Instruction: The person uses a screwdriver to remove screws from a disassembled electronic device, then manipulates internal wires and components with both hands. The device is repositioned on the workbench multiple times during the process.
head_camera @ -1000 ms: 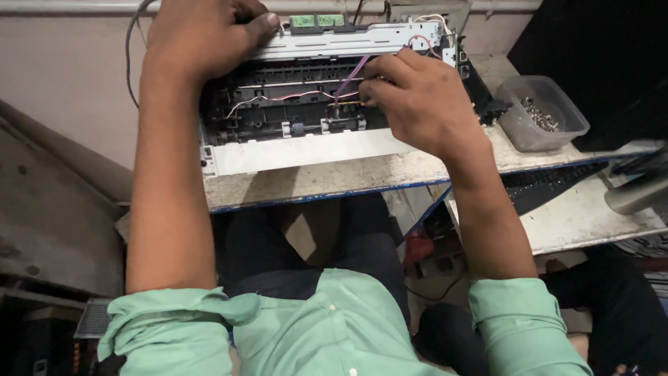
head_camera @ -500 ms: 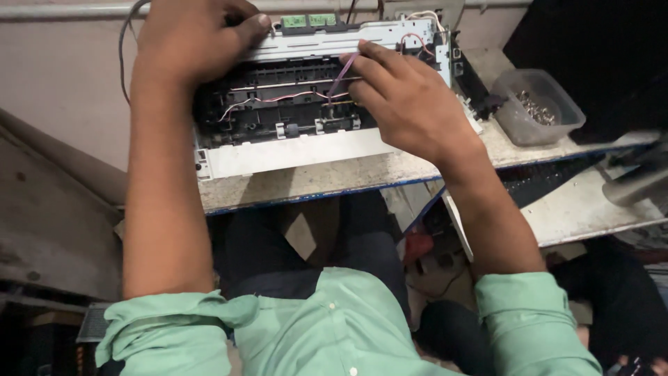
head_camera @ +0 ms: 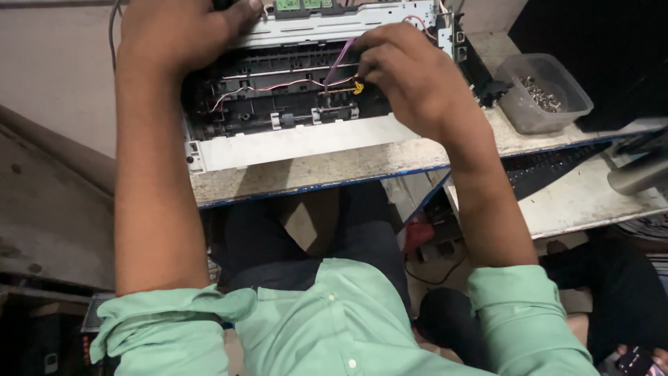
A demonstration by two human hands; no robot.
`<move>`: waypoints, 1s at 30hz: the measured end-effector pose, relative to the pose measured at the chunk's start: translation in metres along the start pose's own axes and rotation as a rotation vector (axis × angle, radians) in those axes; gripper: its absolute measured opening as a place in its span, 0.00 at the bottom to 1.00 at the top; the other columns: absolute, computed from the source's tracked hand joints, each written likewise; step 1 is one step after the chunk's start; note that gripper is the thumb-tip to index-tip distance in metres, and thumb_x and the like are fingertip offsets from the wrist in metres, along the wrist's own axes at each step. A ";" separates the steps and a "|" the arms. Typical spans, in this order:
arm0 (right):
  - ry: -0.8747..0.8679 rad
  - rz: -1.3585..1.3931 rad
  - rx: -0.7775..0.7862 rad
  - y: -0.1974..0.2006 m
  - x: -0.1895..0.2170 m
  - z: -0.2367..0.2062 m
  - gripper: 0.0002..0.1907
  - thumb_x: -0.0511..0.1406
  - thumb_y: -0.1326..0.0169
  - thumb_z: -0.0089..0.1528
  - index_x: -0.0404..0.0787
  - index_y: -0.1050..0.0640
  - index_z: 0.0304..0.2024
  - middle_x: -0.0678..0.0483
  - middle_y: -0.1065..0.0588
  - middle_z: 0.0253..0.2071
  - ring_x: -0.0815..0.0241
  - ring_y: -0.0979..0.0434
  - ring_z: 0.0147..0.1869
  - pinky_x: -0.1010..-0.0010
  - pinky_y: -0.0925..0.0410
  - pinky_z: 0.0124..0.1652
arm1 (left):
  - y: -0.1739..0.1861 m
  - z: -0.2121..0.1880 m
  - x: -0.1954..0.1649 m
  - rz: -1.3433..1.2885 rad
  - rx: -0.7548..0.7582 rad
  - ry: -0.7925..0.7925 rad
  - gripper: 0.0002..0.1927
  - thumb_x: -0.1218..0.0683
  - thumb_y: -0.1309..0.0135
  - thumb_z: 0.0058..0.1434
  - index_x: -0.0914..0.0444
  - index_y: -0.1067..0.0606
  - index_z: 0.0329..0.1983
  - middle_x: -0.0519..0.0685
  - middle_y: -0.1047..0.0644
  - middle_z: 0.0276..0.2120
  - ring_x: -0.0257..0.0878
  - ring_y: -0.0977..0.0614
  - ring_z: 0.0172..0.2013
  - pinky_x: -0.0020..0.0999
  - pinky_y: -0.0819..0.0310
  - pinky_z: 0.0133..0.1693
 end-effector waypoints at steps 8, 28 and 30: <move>-0.007 0.016 -0.062 0.003 -0.007 -0.005 0.06 0.23 0.39 0.65 0.36 0.21 0.42 0.51 0.23 0.54 0.52 0.24 0.60 0.62 0.28 0.57 | -0.001 0.001 -0.002 -0.064 0.048 0.092 0.17 0.40 0.41 0.67 0.57 0.16 0.43 0.55 0.19 0.29 0.49 0.18 0.26 0.47 0.25 0.30; 0.005 -0.178 -0.006 0.000 0.006 0.001 0.08 0.32 0.31 0.62 0.42 0.19 0.39 0.57 0.25 0.53 0.54 0.29 0.63 0.58 0.34 0.60 | -0.003 0.001 -0.001 -0.016 0.044 0.092 0.21 0.36 0.43 0.70 0.55 0.17 0.47 0.56 0.18 0.33 0.52 0.17 0.31 0.52 0.24 0.35; -0.007 -0.174 0.001 0.000 0.005 0.001 0.08 0.32 0.32 0.60 0.42 0.20 0.39 0.56 0.25 0.54 0.53 0.29 0.64 0.58 0.36 0.59 | -0.002 0.000 -0.002 -0.027 0.046 0.102 0.20 0.37 0.43 0.69 0.56 0.17 0.46 0.56 0.18 0.31 0.51 0.17 0.29 0.50 0.24 0.33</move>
Point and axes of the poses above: each hand's wrist, its own z-axis towards the middle knuckle, its own y-axis out of the back of the hand, x = y × z, the point moved 2 cm from there along z, towards the middle knuckle
